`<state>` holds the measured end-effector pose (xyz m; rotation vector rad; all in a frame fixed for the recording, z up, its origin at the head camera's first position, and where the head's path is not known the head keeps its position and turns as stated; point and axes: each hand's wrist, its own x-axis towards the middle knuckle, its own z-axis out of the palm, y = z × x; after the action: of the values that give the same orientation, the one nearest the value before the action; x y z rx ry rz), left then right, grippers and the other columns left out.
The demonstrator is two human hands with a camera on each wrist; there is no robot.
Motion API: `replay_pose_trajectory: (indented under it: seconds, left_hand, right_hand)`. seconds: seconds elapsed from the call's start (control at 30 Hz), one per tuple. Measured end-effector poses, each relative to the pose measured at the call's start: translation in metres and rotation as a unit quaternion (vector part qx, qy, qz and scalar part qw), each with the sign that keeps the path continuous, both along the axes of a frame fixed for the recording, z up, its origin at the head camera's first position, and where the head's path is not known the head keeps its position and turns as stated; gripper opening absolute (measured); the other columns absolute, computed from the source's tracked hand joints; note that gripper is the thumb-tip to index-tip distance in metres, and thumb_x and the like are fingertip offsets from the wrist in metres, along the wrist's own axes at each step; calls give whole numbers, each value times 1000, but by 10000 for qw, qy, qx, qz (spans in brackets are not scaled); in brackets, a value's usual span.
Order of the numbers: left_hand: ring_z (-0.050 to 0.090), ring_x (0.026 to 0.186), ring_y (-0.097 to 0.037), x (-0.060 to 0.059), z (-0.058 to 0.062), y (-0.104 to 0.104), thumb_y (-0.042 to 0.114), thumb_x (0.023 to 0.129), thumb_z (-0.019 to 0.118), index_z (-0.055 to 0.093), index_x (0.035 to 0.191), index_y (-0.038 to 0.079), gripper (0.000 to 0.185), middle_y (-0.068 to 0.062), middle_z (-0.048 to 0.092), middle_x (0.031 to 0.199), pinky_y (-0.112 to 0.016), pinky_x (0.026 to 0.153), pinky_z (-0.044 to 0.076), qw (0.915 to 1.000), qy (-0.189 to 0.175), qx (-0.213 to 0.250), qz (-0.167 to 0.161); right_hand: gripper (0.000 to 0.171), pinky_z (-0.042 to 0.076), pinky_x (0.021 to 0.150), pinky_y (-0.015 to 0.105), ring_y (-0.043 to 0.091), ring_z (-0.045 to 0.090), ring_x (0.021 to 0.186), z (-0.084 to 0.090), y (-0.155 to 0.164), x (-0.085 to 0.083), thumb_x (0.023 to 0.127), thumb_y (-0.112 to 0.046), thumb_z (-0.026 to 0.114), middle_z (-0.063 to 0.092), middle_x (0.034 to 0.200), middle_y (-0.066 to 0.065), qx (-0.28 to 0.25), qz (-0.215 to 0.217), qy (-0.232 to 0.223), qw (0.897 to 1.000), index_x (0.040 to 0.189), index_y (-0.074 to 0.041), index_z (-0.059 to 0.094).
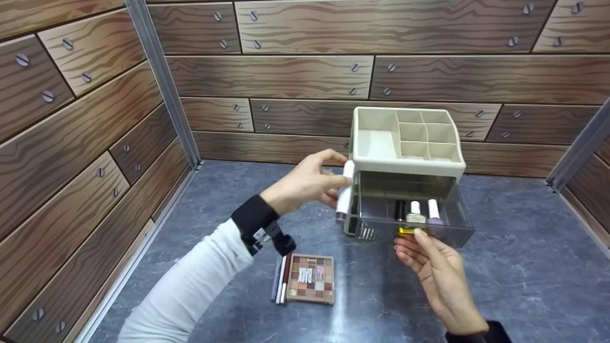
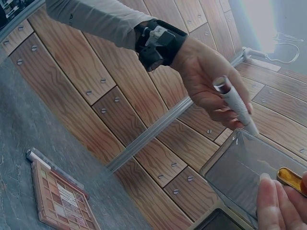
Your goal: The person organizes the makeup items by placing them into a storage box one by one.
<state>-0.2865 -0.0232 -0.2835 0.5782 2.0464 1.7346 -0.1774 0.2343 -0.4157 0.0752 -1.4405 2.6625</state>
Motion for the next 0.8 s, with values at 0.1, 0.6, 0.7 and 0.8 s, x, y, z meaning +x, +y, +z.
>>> replay_pose_trajectory:
  seconds: [0.1,0.6,0.7,0.8]
  left_hand:
    - [73,79,-26,-1,3,10,6,98,70,51,139,7,46,-21,72,106,-42,77,67,10000,-10,87,-32]
    - [72,72,-22,-12,1,48,0,96,70,48,125,6,37,-19,73,97,-36,71,67,9995,76,300,66]
    - [71,71,-21,-17,0,52,-1,97,69,47,126,5,37,-18,72,95,-36,71,67,9994,146,287,106]
    - [71,70,-21,-20,-2,56,-2,97,69,47,126,5,37,-18,72,94,-36,69,67,9992,208,285,195]
  right_hand:
    - [26,64,80,26,18,78,85,0,0,0,110,-11,52,80,94,12,-29,13,-3,10000,103,-3,75]
    - [26,64,80,26,17,77,84,0,0,1,110,-12,52,80,94,12,-52,11,-90,9999,102,-4,76]
    - [26,64,80,26,16,77,84,1,0,1,110,-12,52,80,94,11,-42,19,-83,10000,102,-4,76]
    - [26,64,81,25,16,77,84,1,0,1,110,-13,53,80,94,11,19,9,-63,10000,102,-4,76]
